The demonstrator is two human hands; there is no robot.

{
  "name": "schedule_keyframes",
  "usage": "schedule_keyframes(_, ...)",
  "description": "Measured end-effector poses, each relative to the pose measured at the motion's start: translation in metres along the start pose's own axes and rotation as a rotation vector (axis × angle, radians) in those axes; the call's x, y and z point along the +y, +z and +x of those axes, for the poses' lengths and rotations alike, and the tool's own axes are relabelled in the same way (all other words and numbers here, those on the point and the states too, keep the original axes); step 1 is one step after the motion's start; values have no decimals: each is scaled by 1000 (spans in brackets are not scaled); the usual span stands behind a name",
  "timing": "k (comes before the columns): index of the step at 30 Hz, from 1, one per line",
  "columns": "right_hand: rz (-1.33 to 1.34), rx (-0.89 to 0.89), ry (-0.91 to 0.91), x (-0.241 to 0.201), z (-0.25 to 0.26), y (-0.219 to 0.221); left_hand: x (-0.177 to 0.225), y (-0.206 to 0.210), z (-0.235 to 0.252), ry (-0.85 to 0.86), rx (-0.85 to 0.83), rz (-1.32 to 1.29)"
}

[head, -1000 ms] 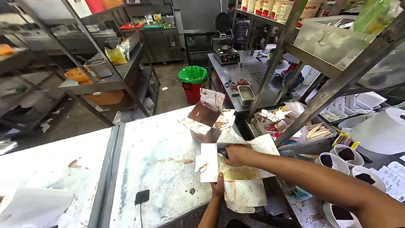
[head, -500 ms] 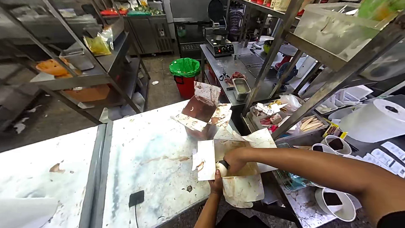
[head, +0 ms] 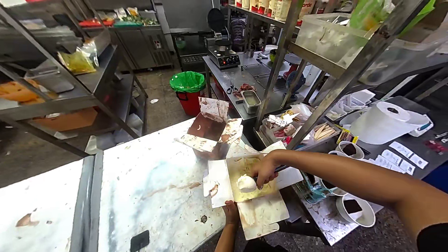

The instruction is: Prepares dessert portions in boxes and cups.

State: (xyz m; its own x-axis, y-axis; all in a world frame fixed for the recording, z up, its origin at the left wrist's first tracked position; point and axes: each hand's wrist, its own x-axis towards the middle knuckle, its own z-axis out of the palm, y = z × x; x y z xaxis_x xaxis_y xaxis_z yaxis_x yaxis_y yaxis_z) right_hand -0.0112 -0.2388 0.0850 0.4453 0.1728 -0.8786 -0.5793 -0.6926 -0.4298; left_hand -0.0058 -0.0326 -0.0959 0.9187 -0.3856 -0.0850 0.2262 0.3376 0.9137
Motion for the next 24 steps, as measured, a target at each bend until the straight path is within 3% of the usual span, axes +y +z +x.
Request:
schedule_keyframes(6, 59, 98, -76, 17, -30, 14, -5, -25, -2, 183, -120, 115)
schedule_keyframes(8, -50, 183, -52, 20, -28, 17, -2, -26, -1, 223, -125, 85)
schedule_keyframes(11, -265, 310, 137, 6, -14, 23, 6, -20, -1, 161, -134, 29)
schedule_keyframes(15, -425, 351, 338, -33, 4, 38, 20, 0, -5, -8, -80, -21)
schedule_keyframes(18, -443, 372, 361, -48, 8, 44, 31, 11, -6, -94, -50, 9)
schedule_keyframes(24, -514, 251, 377, -66, 13, 36, 24, 16, -4, -2, 3, 20)
